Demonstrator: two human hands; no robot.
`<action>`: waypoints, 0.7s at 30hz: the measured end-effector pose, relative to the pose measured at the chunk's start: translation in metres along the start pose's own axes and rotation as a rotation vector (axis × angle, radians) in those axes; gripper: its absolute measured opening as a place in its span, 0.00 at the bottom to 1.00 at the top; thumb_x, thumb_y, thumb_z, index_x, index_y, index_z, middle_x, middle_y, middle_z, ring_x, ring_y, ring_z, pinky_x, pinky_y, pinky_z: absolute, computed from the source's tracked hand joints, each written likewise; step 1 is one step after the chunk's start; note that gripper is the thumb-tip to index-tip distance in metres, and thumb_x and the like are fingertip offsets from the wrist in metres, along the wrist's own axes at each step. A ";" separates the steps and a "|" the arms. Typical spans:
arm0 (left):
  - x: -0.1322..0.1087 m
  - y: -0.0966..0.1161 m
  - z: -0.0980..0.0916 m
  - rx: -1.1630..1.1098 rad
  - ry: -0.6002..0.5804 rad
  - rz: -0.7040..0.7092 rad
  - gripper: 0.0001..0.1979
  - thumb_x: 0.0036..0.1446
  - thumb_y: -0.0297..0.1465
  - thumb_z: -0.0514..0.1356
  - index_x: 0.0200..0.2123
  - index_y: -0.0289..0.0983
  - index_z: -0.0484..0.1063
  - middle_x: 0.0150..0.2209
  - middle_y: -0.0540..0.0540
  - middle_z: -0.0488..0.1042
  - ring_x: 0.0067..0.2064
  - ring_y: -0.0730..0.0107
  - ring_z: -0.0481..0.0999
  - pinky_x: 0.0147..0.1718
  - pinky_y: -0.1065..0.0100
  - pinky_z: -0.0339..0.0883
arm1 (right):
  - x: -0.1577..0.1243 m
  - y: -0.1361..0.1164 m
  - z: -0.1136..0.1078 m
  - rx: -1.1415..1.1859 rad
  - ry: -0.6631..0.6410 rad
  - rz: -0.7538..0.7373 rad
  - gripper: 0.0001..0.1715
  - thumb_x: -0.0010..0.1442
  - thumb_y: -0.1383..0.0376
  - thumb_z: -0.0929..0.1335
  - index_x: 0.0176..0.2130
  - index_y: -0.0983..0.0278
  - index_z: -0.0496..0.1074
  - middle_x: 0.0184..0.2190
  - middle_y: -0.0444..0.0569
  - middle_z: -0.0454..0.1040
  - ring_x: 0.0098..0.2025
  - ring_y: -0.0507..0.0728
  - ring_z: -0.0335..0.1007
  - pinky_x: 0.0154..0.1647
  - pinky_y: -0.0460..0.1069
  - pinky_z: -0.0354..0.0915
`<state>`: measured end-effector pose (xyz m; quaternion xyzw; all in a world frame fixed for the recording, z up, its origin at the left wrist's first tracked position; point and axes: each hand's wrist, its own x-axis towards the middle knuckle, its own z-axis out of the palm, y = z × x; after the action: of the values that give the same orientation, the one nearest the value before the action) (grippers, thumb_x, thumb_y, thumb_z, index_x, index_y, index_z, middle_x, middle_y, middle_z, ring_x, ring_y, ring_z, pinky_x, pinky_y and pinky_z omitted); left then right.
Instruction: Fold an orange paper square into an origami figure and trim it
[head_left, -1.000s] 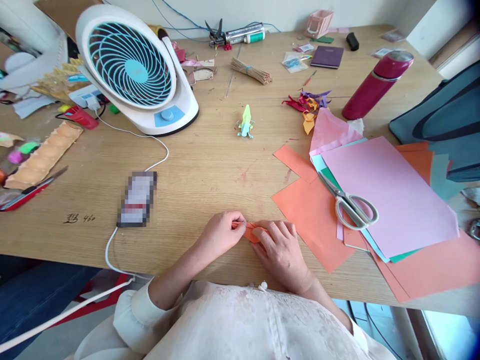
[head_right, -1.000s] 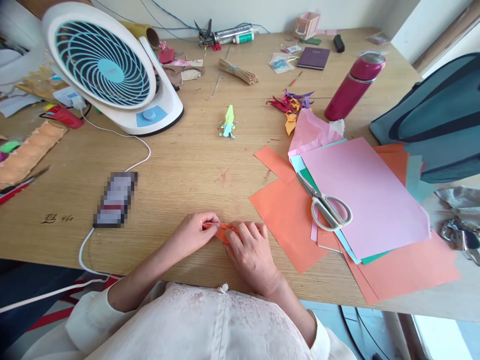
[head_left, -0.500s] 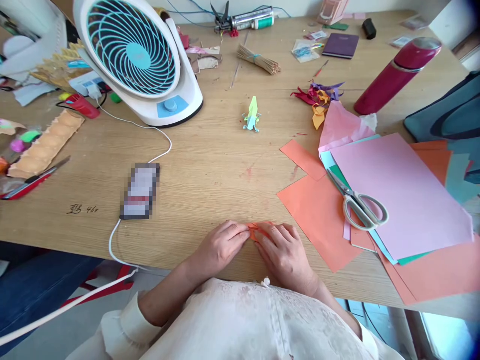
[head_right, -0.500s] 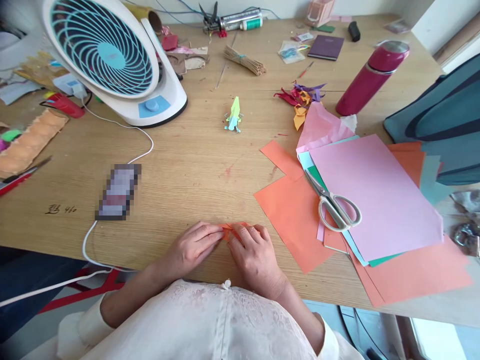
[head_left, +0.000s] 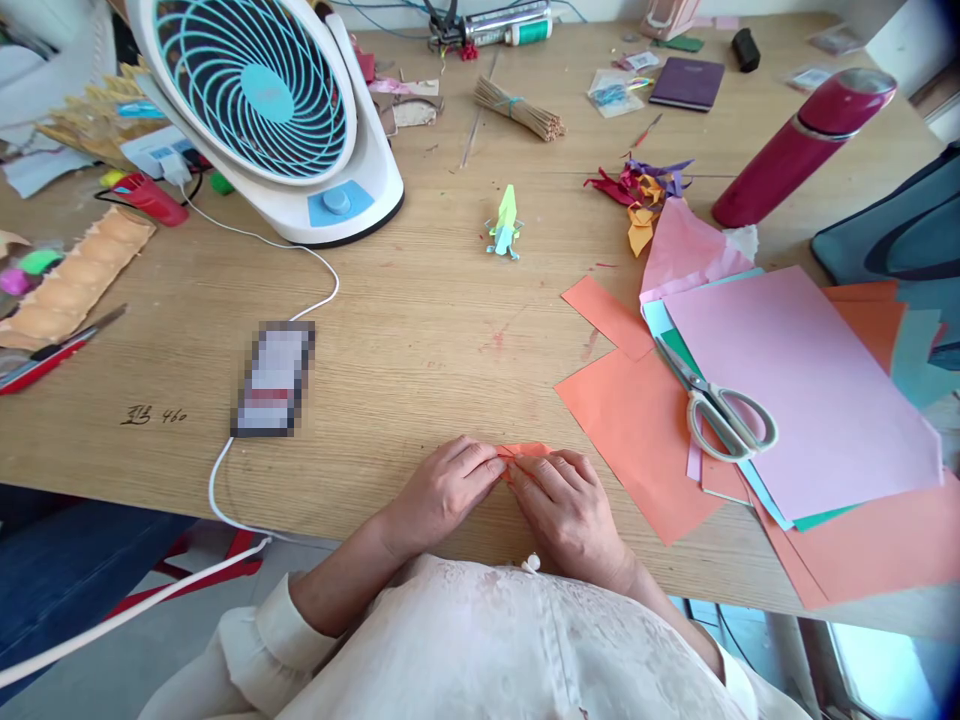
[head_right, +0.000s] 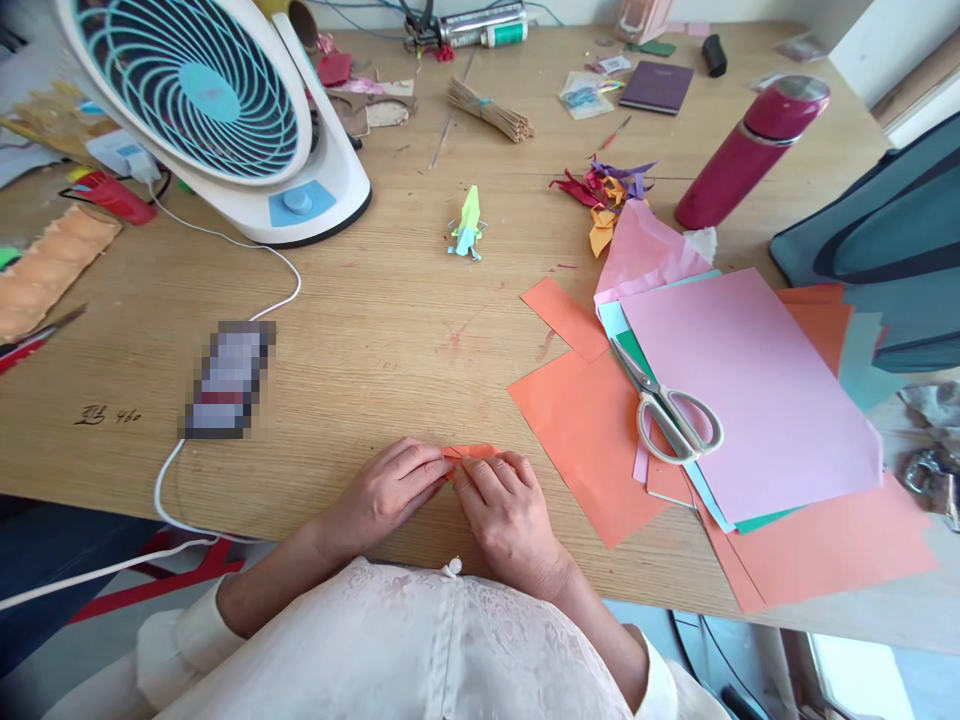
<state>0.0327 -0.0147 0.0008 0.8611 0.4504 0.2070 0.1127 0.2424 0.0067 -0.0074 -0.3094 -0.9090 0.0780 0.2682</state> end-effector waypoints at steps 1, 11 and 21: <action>-0.001 0.000 0.000 0.013 -0.013 0.006 0.11 0.69 0.25 0.53 0.50 0.35 0.72 0.44 0.43 0.77 0.43 0.65 0.73 0.45 0.62 0.71 | 0.000 0.000 0.000 0.000 -0.002 0.003 0.16 0.64 0.76 0.61 0.46 0.66 0.74 0.40 0.53 0.79 0.40 0.57 0.71 0.47 0.55 0.62; -0.003 -0.002 -0.001 0.079 -0.013 0.045 0.11 0.69 0.25 0.52 0.46 0.35 0.74 0.44 0.44 0.78 0.45 0.64 0.73 0.46 0.62 0.70 | 0.000 -0.002 0.000 0.003 -0.034 0.031 0.15 0.63 0.77 0.61 0.44 0.66 0.73 0.39 0.52 0.78 0.38 0.56 0.70 0.48 0.54 0.61; -0.005 -0.003 -0.003 0.041 0.019 0.016 0.12 0.70 0.26 0.50 0.45 0.35 0.75 0.42 0.44 0.77 0.44 0.65 0.73 0.45 0.63 0.69 | 0.001 -0.001 -0.002 -0.025 -0.065 0.015 0.17 0.64 0.78 0.59 0.43 0.66 0.72 0.36 0.52 0.77 0.36 0.56 0.67 0.44 0.53 0.60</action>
<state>0.0263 -0.0171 0.0004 0.8648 0.4488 0.2066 0.0892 0.2420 0.0067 -0.0046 -0.3169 -0.9158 0.0786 0.2339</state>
